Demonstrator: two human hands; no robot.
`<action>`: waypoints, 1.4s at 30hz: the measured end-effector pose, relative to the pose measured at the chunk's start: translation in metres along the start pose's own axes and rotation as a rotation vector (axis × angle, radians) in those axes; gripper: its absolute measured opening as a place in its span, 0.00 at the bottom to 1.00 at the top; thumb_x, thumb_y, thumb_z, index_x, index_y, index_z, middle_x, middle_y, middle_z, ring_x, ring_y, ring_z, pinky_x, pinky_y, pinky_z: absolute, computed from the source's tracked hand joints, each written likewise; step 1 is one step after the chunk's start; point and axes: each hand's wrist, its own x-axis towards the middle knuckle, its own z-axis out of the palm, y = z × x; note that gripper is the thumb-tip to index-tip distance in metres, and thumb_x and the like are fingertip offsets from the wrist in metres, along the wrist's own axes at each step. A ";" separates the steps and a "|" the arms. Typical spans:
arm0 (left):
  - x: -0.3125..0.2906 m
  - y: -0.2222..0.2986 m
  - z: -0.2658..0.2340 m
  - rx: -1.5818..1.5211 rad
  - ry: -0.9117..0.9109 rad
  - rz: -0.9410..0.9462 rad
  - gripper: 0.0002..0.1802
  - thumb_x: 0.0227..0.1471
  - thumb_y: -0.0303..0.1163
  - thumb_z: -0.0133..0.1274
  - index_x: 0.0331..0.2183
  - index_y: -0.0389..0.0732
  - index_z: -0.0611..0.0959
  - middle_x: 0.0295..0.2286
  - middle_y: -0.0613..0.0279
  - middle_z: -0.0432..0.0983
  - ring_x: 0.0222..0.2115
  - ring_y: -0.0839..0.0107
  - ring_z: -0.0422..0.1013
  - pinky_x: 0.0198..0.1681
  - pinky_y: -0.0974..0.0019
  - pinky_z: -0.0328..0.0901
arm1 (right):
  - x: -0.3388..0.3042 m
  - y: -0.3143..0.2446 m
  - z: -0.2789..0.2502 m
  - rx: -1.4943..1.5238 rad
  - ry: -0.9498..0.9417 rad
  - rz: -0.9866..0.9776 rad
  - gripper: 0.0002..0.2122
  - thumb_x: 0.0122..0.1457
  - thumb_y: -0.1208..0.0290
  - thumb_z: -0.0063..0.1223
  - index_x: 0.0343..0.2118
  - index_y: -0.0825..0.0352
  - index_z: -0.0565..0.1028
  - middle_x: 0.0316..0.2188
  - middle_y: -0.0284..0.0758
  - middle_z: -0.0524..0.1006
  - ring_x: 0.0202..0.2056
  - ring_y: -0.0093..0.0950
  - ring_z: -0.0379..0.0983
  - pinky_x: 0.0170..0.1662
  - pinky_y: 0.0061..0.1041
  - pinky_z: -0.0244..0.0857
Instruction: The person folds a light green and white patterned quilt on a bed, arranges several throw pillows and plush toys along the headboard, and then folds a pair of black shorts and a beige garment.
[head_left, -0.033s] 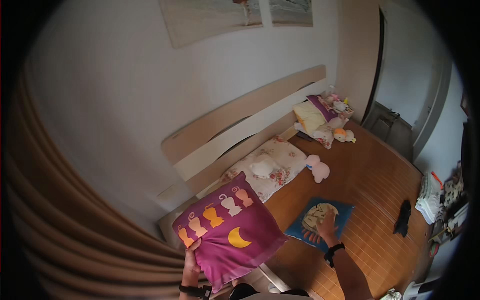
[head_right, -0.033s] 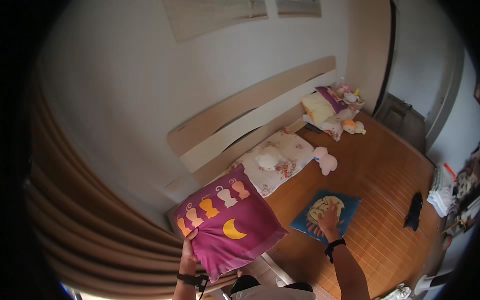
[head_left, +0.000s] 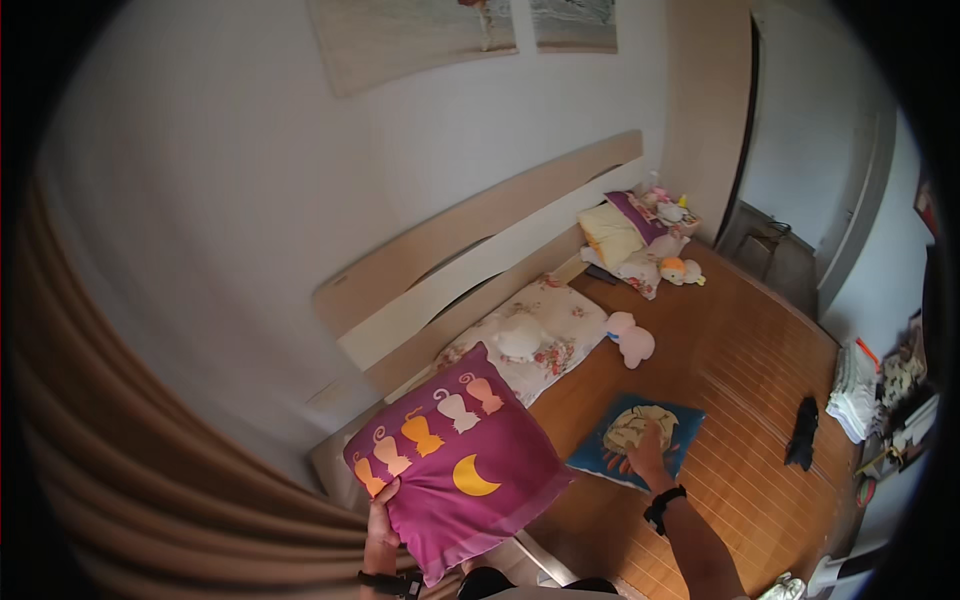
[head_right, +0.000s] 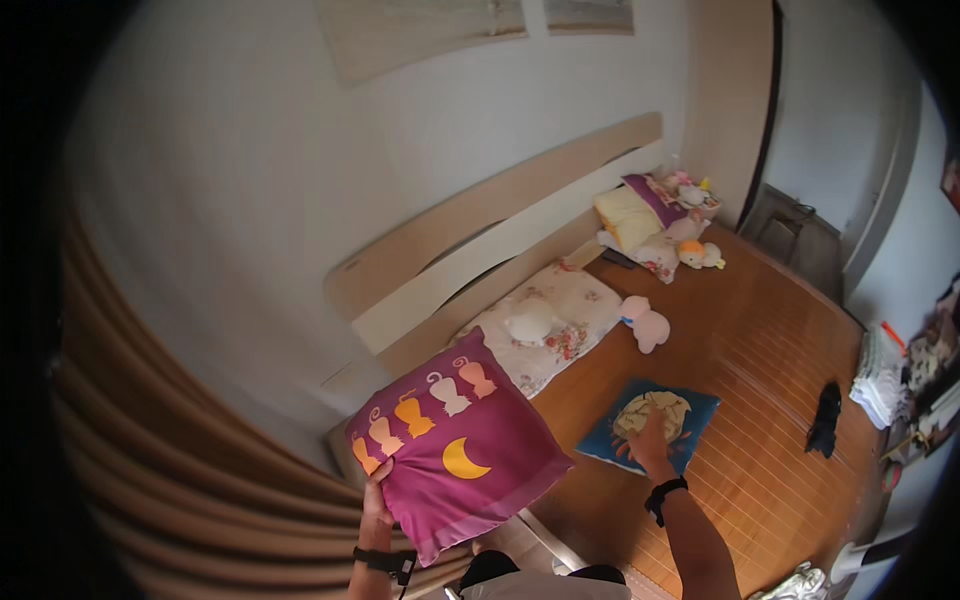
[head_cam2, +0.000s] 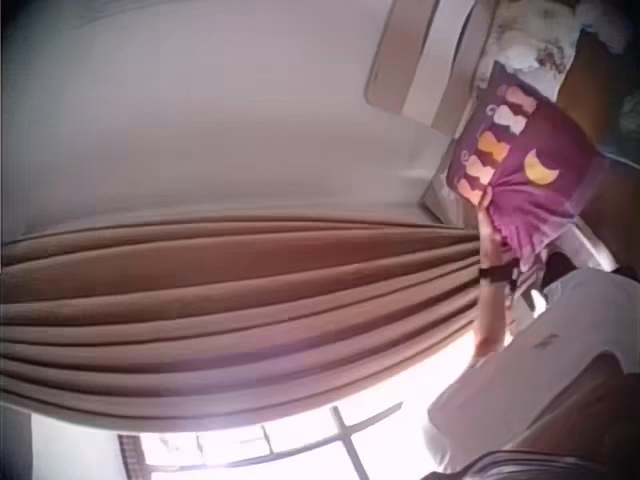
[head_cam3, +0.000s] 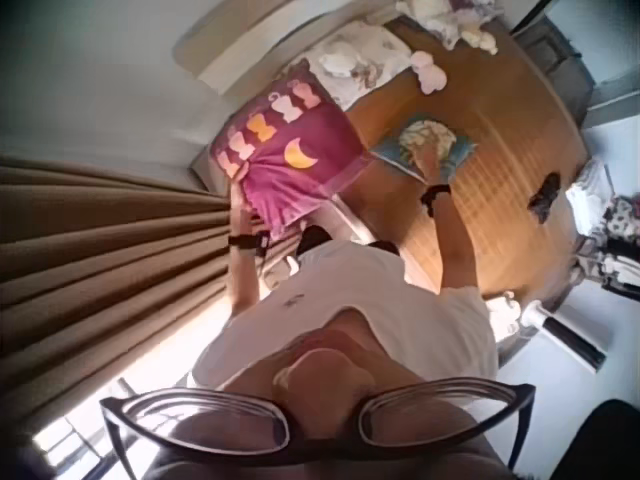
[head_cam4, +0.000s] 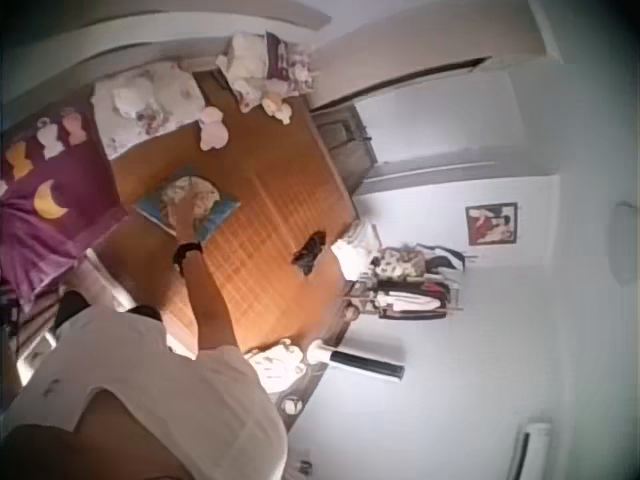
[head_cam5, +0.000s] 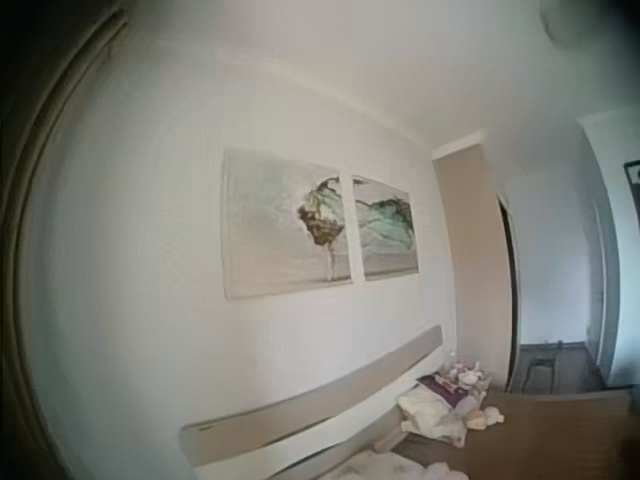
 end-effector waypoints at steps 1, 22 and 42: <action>0.021 0.012 0.009 -0.020 -0.056 -0.013 0.31 0.44 0.32 0.56 0.51 0.39 0.66 0.45 0.57 0.68 0.45 0.60 0.66 0.51 0.57 0.61 | 0.009 -0.019 0.004 0.175 -0.087 0.068 0.32 0.52 0.69 0.51 0.58 0.65 0.50 0.49 0.52 0.61 0.44 0.46 0.66 0.45 0.44 0.61; 0.258 0.130 0.002 0.520 0.157 -0.134 0.27 0.37 0.22 0.61 0.43 0.34 0.72 0.39 0.57 0.73 0.38 0.65 0.70 0.42 0.65 0.65 | 0.246 -0.263 0.192 0.196 0.043 0.034 0.43 0.37 0.62 0.66 0.58 0.55 0.54 0.54 0.60 0.49 0.57 0.54 0.46 0.57 0.45 0.49; 0.376 0.164 0.226 1.265 -0.366 0.287 0.32 0.31 0.29 0.65 0.42 0.35 0.72 0.36 0.52 0.76 0.38 0.62 0.72 0.43 0.65 0.65 | 0.145 -0.148 0.155 0.210 0.422 0.320 0.11 0.50 0.73 0.53 0.20 0.71 0.64 0.15 0.42 0.65 0.19 0.38 0.64 0.23 0.36 0.57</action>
